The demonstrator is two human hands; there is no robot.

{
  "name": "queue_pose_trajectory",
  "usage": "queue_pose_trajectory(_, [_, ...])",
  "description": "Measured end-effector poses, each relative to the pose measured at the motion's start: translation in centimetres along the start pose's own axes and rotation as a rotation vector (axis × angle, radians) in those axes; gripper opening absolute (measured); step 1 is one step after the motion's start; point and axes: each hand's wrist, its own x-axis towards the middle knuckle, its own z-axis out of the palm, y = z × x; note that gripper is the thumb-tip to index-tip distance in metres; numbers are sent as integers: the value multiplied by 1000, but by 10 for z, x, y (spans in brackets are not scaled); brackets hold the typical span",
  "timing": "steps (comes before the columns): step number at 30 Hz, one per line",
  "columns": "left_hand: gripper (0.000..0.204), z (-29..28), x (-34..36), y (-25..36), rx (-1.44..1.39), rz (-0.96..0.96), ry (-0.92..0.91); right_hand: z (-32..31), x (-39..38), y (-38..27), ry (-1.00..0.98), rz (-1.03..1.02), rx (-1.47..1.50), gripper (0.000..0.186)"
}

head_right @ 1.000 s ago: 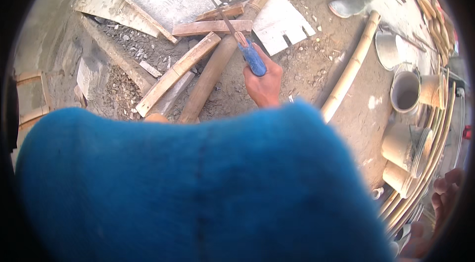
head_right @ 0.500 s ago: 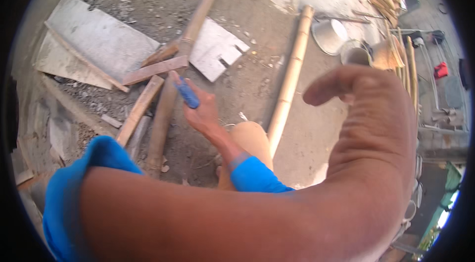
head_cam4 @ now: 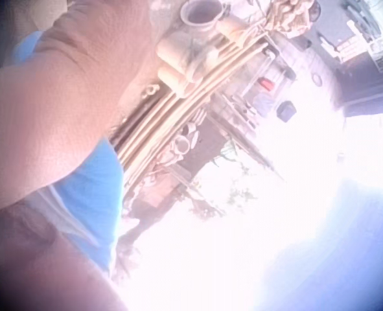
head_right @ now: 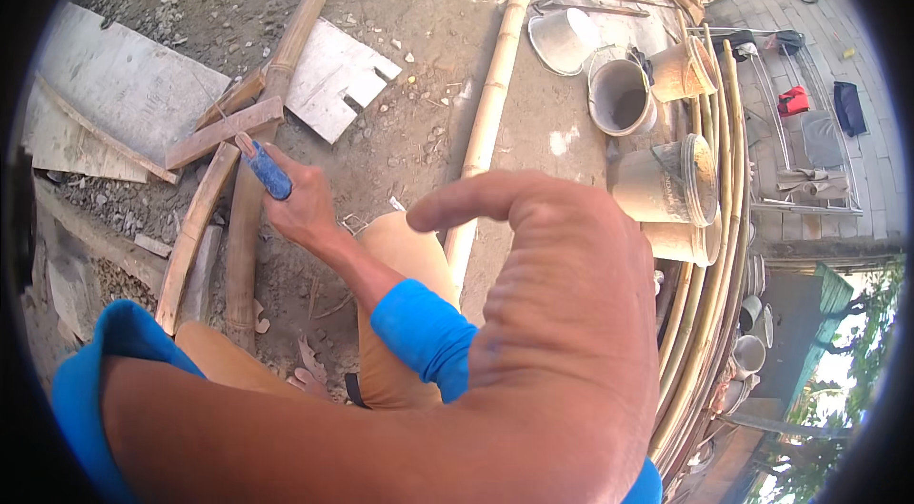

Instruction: The person sits on the ground and uses a hand saw to cut a piece of wood into smaller sections. After cutting, the person gathers the pieces and walks to a nearby area to place them with other cut pieces.

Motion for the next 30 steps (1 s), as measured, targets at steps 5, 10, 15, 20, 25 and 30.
queue_pose_trajectory(5, [21,7,25,-6,-45,0,43,20,-5,12,-5,87,161,52])
queue_pose_trajectory(10, [21,12,32,-9,-94,15,148,3,0,13,-18,184,131,51])
queue_pose_trajectory(15, [22,15,18,-14,-139,-104,362,7,1,-6,-67,280,138,52])
queue_pose_trajectory(20, [23,47,-35,-93,-195,-660,747,-25,-2,14,-27,464,408,52])
queue_pose_trajectory(25, [45,191,-195,-194,-105,-1622,609,-33,3,3,-2,269,108,50])
queue_pose_trajectory(30, [98,273,-236,-223,-49,-1781,341,-24,0,3,23,223,190,49])
